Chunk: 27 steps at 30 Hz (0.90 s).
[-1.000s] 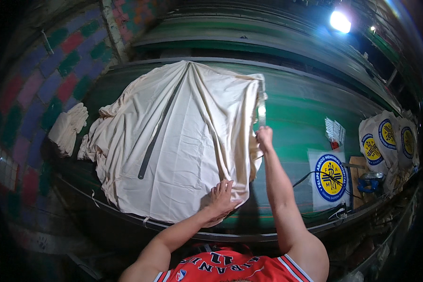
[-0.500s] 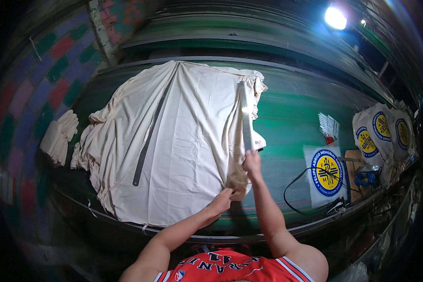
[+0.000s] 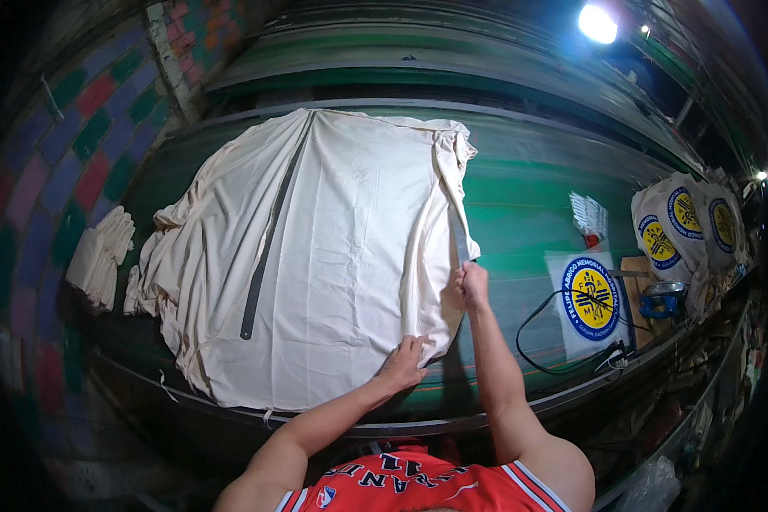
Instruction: The person unfolds a large white fabric on a green work surface, then uses a long metal blade to cut the fabric along a straight line. The person handles the fabric edges and repositions the material while cutting.
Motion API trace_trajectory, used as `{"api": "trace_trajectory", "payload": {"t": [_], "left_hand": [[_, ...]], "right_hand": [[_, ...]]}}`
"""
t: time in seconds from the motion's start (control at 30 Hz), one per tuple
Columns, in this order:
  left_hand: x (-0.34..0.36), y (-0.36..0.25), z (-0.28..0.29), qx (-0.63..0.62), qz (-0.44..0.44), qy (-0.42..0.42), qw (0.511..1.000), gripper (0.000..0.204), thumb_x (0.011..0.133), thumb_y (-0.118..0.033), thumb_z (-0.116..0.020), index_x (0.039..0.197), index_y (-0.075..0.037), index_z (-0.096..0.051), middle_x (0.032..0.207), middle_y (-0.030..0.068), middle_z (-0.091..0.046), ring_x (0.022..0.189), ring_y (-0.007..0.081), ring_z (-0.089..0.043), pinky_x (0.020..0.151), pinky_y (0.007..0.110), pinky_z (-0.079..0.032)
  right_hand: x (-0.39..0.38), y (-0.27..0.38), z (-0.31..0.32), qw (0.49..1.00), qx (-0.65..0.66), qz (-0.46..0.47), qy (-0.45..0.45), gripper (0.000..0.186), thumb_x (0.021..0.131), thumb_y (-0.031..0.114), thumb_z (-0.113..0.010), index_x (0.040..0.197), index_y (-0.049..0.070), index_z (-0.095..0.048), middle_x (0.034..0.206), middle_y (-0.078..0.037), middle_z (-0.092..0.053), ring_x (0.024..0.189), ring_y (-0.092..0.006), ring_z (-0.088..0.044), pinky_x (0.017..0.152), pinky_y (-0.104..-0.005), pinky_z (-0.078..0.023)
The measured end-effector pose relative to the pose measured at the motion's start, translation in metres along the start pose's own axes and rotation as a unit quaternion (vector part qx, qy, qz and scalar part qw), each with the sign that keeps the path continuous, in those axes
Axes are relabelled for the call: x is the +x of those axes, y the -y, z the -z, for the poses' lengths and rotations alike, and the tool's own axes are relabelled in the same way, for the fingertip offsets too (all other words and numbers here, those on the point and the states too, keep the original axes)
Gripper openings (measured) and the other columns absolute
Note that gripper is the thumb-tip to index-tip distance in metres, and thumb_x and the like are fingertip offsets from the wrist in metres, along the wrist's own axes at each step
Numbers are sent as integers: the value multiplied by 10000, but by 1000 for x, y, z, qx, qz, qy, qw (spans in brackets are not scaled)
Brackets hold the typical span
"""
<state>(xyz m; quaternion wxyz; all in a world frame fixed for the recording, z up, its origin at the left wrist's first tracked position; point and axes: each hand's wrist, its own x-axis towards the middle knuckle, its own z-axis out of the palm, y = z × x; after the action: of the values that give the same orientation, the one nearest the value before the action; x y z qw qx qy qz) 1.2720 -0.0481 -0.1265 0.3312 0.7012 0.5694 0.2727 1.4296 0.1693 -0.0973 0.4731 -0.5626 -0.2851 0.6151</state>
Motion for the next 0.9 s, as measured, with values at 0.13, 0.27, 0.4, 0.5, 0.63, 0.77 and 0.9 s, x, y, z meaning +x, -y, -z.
{"api": "trace_trajectory", "payload": {"t": [0.13, 0.27, 0.4, 0.5, 0.63, 0.77, 0.9], "left_hand": [[-8, 1, -1, 70, 14, 46, 996, 402, 796, -61, -624, 1172, 45, -527, 1012, 268, -546, 941, 464, -600, 859, 524, -499], [3, 12, -5, 61, 32, 93, 993, 388, 795, -49, -566, 1179, 2, -595, 1012, 244, -610, 987, 439, -605, 876, 481, -500], [13, 8, -5, 16, 87, 86, 992, 316, 776, -77, -558, 1060, 17, -658, 1051, 260, -660, 1018, 411, -624, 911, 463, -488], [11, -10, -10, -6, 108, 45, 993, 351, 782, -118, -600, 1106, 11, -638, 1093, 235, -651, 1061, 407, -613, 923, 464, -483], [9, -41, -32, 91, 79, -79, 990, 388, 789, -151, -653, 1147, -12, -603, 1061, 184, -615, 1018, 382, -607, 890, 462, -488], [25, -61, -58, 145, -97, -98, 980, 298, 782, -107, -639, 1066, -27, -595, 958, 153, -568, 902, 352, -593, 811, 449, -495], [43, -67, -85, 132, -132, 47, 981, 266, 771, -46, -617, 1035, -23, -595, 959, 159, -565, 916, 350, -586, 799, 445, -489]], "right_hand": [[34, 33, 8, 999, 2, 43, 1, 272, 1033, 194, -446, 770, 130, -462, 607, 19, -489, 421, -63, -386, 360, -253, -284], [43, 45, 4, 997, -39, 63, 10, 267, 1024, 189, -444, 766, 121, -455, 600, 17, -492, 427, -72, -411, 365, -263, -296], [24, 25, 12, 993, -88, 67, 40, 209, 1019, 198, -426, 843, 87, -448, 602, 10, -492, 422, -95, -437, 364, -284, -319], [24, 22, 24, 993, -65, 58, 78, 198, 1030, 214, -412, 903, 69, -458, 613, -1, -492, 417, -103, -432, 368, -296, -334], [62, 46, 35, 989, -80, 48, 117, 198, 1035, 212, -410, 914, 66, -469, 618, 0, -492, 429, -96, -433, 374, -288, -335], [117, 83, 42, 989, -32, -24, 143, 179, 1037, 190, -404, 950, 51, -475, 636, 1, -494, 440, -75, -415, 370, -259, -321], [144, 101, 44, 993, -21, 36, 111, 175, 1039, 184, -399, 982, 38, -476, 647, -1, -493, 444, -75, -413, 369, -250, -314]]}}
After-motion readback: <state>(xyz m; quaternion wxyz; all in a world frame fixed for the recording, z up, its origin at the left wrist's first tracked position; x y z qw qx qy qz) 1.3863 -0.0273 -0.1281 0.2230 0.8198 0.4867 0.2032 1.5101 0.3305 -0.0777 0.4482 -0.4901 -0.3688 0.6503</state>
